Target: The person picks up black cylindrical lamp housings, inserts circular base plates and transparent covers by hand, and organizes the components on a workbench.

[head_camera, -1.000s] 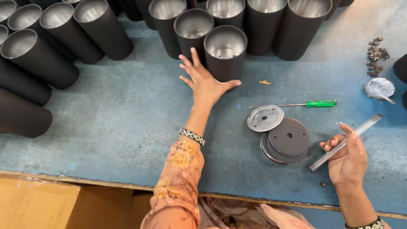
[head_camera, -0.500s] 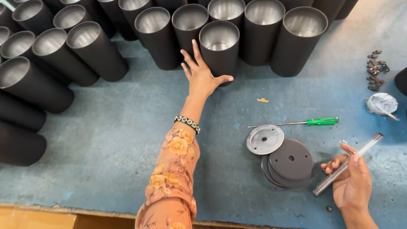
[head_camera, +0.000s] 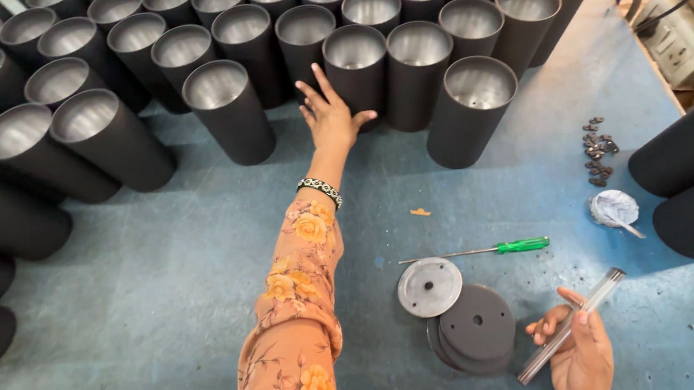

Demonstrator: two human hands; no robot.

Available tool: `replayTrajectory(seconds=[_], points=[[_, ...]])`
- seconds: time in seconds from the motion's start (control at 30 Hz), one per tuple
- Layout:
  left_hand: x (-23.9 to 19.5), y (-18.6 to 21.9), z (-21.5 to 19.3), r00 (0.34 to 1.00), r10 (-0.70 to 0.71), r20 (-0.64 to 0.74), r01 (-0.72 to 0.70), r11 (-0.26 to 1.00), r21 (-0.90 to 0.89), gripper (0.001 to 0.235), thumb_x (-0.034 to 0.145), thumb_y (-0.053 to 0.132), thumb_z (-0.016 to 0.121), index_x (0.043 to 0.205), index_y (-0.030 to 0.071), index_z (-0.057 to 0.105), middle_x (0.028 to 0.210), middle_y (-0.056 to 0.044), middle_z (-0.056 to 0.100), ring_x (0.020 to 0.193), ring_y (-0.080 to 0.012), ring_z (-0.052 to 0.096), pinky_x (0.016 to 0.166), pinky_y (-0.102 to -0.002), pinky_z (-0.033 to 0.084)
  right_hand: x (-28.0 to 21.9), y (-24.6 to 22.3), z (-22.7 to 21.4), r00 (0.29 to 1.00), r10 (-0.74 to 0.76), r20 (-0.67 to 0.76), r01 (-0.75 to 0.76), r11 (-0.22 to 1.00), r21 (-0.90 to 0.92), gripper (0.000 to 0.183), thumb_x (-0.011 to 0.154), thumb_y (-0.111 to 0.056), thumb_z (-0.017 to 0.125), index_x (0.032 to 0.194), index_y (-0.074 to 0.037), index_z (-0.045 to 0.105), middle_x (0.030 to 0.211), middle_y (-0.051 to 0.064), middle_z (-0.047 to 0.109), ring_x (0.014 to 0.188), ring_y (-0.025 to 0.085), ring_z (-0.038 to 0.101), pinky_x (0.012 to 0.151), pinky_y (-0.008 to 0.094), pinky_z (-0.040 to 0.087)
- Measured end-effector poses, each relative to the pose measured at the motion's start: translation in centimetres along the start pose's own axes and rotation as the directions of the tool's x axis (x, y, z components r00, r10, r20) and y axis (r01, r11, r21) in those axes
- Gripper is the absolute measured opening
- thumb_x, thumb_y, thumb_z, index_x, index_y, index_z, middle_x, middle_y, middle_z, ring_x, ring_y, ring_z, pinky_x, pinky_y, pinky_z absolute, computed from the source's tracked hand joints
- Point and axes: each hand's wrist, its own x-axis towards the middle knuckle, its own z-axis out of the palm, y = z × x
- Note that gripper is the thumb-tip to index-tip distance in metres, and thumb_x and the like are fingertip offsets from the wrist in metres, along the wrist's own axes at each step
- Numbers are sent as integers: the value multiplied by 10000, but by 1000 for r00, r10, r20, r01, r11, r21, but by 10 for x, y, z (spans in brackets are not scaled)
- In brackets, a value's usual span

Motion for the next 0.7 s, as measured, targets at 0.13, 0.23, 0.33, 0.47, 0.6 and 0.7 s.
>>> replayTrajectory(seconds=[0.13,0.23,0.33,0.47,0.6,0.7], points=[[24,12,19,997,-51,-59,53,998,35,1464,673,578,903,1561,163,-185,1541,-488,-120,1378,-555,394,1163,-521,332,7,28,-39,1000,-20,8,20,999,35,505,1138,-292,421,1478,80,443,835,163,543,711,279,584,800,510,543],[46,28,24,990,-135,30,135,991,17,1426,706,559,877,1562,214,-209,1504,-521,-205,1257,-555,524,1020,-455,499,18,48,-69,995,-39,88,33,997,63,522,1119,-306,428,1470,79,449,774,182,558,629,321,622,731,551,568],[64,39,32,978,-163,131,159,986,39,1287,819,542,805,1582,280,-198,1407,-613,-240,1048,-591,625,912,-431,578,29,56,-84,971,-58,233,28,992,127,523,1077,-283,448,1476,52,403,743,209,587,622,356,658,741,575,584],[90,55,65,983,-107,152,85,986,142,1047,968,458,660,1597,343,-169,1294,-693,-159,909,-607,663,847,-449,593,27,54,-83,984,-28,176,10,995,101,524,1086,-287,439,1479,59,406,743,198,577,604,345,651,723,569,589],[94,38,63,975,160,154,-195,949,247,861,1037,283,558,1636,345,-58,1256,-550,383,916,-515,688,789,-474,586,15,45,-56,996,-7,88,-2,995,100,514,1080,-286,436,1458,63,436,766,189,572,629,339,643,678,502,568],[75,35,32,935,292,199,-327,929,175,779,976,294,583,1621,322,147,1017,-252,732,895,-428,709,797,-544,549,5,22,-20,998,64,-14,-63,997,48,494,1063,-282,446,1428,52,453,780,159,554,674,319,632,661,437,531]])
